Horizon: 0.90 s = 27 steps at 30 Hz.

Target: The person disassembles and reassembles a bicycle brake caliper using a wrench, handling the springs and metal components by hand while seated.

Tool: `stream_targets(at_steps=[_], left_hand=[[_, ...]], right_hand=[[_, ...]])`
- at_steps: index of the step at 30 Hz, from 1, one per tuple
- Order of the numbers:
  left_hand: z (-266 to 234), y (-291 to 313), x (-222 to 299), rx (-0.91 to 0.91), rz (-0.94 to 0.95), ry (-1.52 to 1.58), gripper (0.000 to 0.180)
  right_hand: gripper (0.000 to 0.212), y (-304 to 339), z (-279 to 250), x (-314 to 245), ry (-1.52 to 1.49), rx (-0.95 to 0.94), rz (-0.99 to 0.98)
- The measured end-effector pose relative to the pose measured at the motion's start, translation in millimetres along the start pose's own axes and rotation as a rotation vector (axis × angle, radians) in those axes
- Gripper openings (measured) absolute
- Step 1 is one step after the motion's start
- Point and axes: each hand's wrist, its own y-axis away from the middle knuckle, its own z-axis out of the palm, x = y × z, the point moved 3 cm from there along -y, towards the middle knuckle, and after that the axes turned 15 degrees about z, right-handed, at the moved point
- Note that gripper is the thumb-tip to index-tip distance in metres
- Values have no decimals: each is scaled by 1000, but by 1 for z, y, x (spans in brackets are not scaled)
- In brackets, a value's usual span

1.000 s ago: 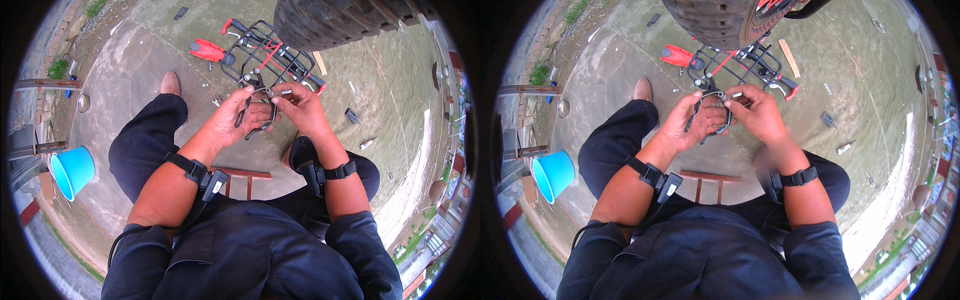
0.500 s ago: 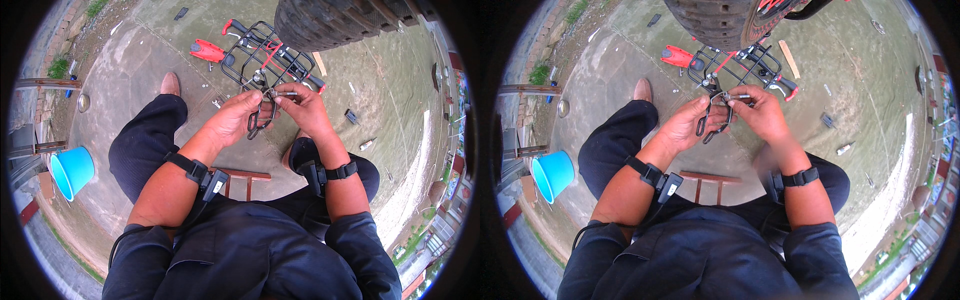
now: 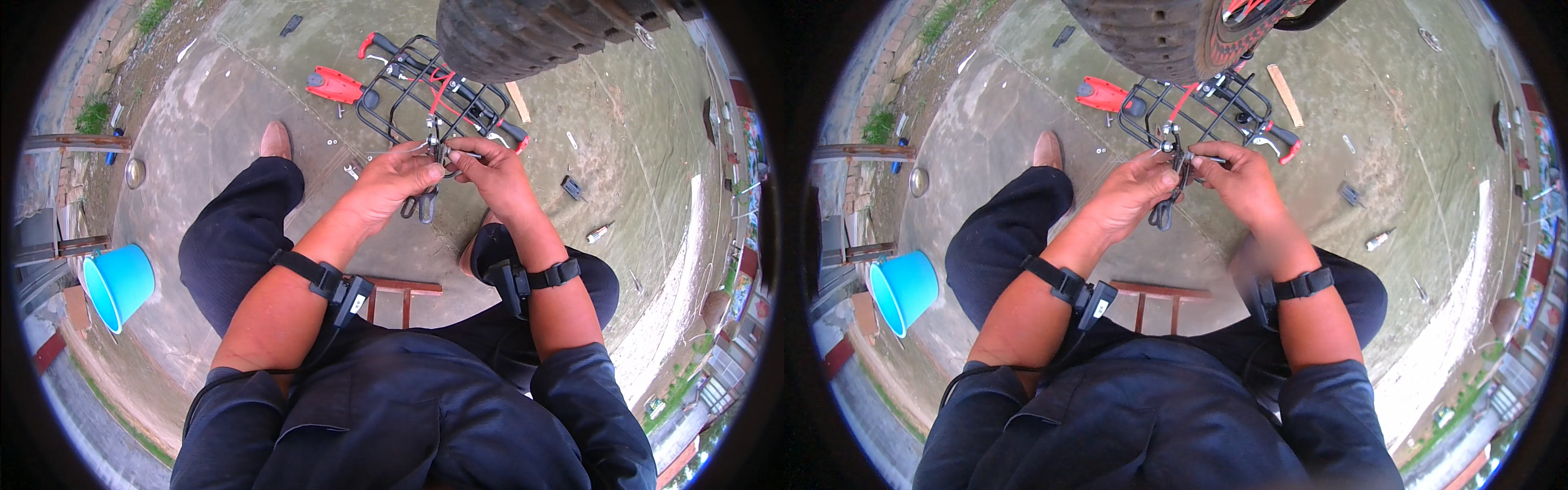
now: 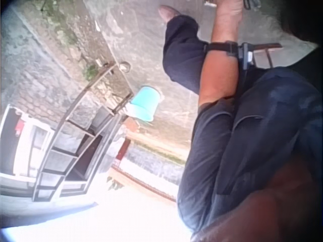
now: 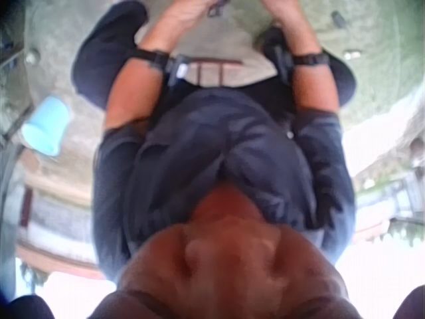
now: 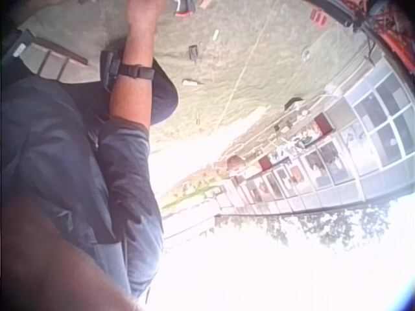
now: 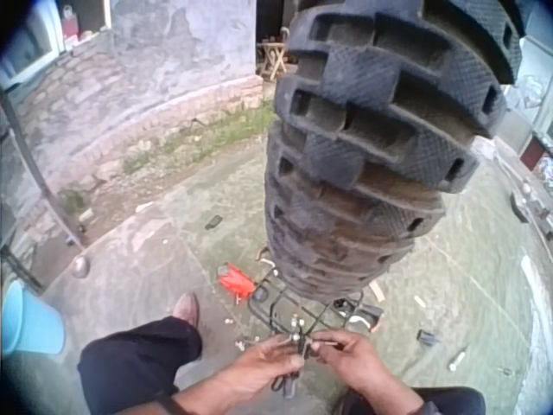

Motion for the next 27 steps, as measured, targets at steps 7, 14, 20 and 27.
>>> stream_targets(at_steps=[7, 14, 20, 27], left_hand=[[10, 0, 4, 103, 15, -85, 72], [11, -6, -2, 120, 56, -91, 72], [11, -10, -5, 113, 109, -189, 70], [8, -13, -6, 107, 192, -386, 82]], right_hand=[[23, -7, -1, 7, -162, 14, 31], [20, -13, -1, 14, -352, 10, 58], [19, -16, 1, 16, -444, -6, 83], [17, -23, 1, 22, -453, -24, 112]])
